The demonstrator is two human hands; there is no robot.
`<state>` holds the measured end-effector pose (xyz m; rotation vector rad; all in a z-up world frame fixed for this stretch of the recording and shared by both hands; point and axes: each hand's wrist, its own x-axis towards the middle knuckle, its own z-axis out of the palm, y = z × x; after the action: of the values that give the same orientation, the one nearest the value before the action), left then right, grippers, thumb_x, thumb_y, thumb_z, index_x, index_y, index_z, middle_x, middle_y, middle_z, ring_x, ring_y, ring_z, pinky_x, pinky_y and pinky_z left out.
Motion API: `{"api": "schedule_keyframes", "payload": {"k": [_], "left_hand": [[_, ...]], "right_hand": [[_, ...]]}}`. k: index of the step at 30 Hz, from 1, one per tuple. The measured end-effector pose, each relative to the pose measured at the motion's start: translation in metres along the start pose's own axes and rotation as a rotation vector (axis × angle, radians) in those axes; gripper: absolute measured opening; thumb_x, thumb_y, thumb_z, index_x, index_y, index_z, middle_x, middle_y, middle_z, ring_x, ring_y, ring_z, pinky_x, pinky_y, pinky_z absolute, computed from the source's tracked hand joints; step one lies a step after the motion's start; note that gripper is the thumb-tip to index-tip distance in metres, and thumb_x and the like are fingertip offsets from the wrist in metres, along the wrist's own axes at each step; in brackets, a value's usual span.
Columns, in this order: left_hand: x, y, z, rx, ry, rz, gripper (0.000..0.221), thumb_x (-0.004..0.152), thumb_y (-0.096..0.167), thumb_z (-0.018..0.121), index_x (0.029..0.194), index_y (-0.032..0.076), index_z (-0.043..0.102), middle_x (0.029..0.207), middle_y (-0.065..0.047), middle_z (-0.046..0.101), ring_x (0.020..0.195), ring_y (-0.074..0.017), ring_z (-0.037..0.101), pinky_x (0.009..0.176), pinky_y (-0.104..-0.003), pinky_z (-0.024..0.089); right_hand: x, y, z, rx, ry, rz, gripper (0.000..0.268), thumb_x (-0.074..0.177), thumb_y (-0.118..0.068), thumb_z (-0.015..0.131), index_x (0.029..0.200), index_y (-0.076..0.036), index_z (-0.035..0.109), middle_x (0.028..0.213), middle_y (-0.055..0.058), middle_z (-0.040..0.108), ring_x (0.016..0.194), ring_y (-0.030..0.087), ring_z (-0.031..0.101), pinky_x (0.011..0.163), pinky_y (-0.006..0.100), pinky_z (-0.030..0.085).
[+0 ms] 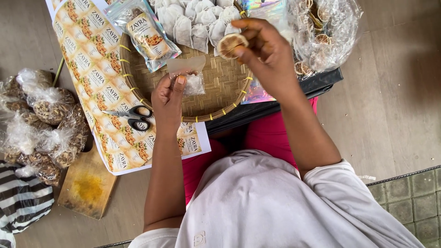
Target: Manually packing dried fruit slices and small packets into white pouches.
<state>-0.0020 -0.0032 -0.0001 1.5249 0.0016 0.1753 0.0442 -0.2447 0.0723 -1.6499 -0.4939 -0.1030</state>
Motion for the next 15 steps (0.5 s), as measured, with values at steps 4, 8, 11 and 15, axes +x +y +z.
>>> {"api": "schedule_keyframes", "payload": {"k": [4, 8, 11, 15], "left_hand": [[0.000, 0.006, 0.001, -0.012, -0.026, 0.032, 0.038, 0.103, 0.040, 0.063, 0.124, 0.010, 0.071, 0.122, -0.004, 0.072, 0.119, -0.0156, 0.065, 0.102, -0.030, 0.051], [0.000, 0.010, 0.001, 0.088, -0.046, 0.000, 0.039, 0.103, 0.042, 0.059, 0.124, 0.011, 0.071, 0.116, -0.001, 0.073, 0.106, -0.0113, 0.066, 0.089, -0.027, 0.053], [0.000, 0.011, 0.001, 0.095, -0.061, 0.002, 0.038, 0.104, 0.041, 0.058, 0.122, 0.010, 0.070, 0.110, 0.000, 0.072, 0.101, -0.0101, 0.064, 0.088, -0.026, 0.051], [0.001, 0.010, 0.000, 0.177, -0.088, 0.008, 0.041, 0.108, 0.041, 0.050, 0.122, 0.009, 0.070, 0.098, 0.005, 0.067, 0.089, -0.0062, 0.055, 0.079, -0.025, 0.044]], "right_hand": [[0.003, 0.007, 0.028, 0.012, -0.012, 0.009, 0.024, 0.104, -0.003, 0.070, 0.124, -0.008, 0.058, 0.104, 0.005, 0.061, 0.097, 0.013, 0.061, 0.080, 0.025, 0.056], [0.009, 0.008, 0.044, -0.137, -0.053, -0.039, 0.020, 0.101, -0.002, 0.072, 0.120, -0.008, 0.065, 0.102, 0.004, 0.069, 0.095, 0.012, 0.065, 0.081, 0.025, 0.054], [0.014, 0.005, 0.047, -0.191, -0.093, -0.001, 0.018, 0.101, -0.004, 0.073, 0.118, -0.010, 0.068, 0.098, 0.002, 0.069, 0.086, 0.010, 0.061, 0.076, 0.024, 0.051], [0.017, 0.002, 0.047, -0.187, -0.157, 0.080, 0.018, 0.101, -0.005, 0.074, 0.118, -0.010, 0.072, 0.095, 0.001, 0.072, 0.068, 0.006, 0.052, 0.062, 0.022, 0.043]]}}
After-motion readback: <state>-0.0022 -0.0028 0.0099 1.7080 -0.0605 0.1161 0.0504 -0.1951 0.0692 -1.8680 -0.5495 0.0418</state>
